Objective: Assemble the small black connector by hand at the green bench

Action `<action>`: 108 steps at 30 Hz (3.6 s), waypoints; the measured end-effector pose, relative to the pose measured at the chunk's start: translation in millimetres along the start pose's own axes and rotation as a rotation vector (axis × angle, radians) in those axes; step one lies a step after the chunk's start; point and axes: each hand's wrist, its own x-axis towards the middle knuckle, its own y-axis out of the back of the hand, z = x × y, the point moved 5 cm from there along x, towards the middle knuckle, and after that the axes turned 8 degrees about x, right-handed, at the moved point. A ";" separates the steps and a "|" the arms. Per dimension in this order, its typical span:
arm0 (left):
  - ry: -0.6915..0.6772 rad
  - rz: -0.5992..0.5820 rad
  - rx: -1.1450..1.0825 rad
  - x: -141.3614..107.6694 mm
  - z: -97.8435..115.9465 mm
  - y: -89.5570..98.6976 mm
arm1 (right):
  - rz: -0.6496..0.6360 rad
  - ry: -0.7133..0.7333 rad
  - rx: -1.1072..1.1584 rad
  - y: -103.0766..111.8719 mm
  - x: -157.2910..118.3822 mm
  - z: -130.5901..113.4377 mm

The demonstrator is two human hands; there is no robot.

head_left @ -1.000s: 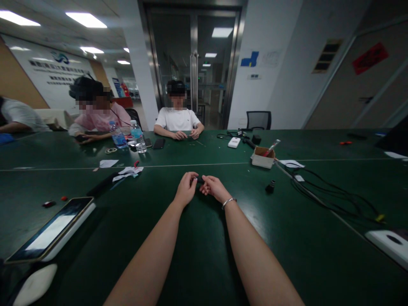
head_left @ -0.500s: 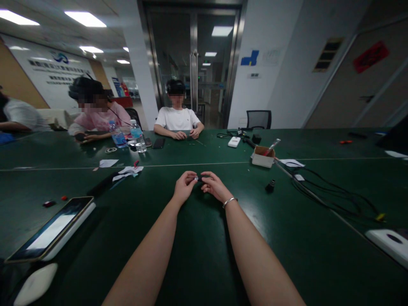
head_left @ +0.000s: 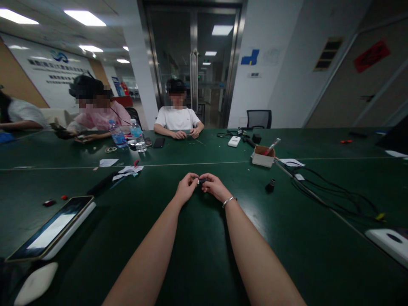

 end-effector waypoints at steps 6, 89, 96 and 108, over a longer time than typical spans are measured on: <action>0.001 0.035 -0.070 -1.2 8.9 3.7 | 0.011 -0.033 -0.034 -3.0 -0.3 -0.5; 0.086 -0.053 -0.055 -3.0 7.3 -1.2 | -0.060 0.030 0.002 -5.2 -0.4 -0.6; 0.104 -0.027 -0.079 -4.8 9.3 0.1 | 0.020 -0.059 -0.020 -4.5 2.3 4.9; 0.099 -0.015 -0.077 -2.5 5.9 -0.1 | -0.019 -0.006 0.066 -5.7 -1.6 -1.3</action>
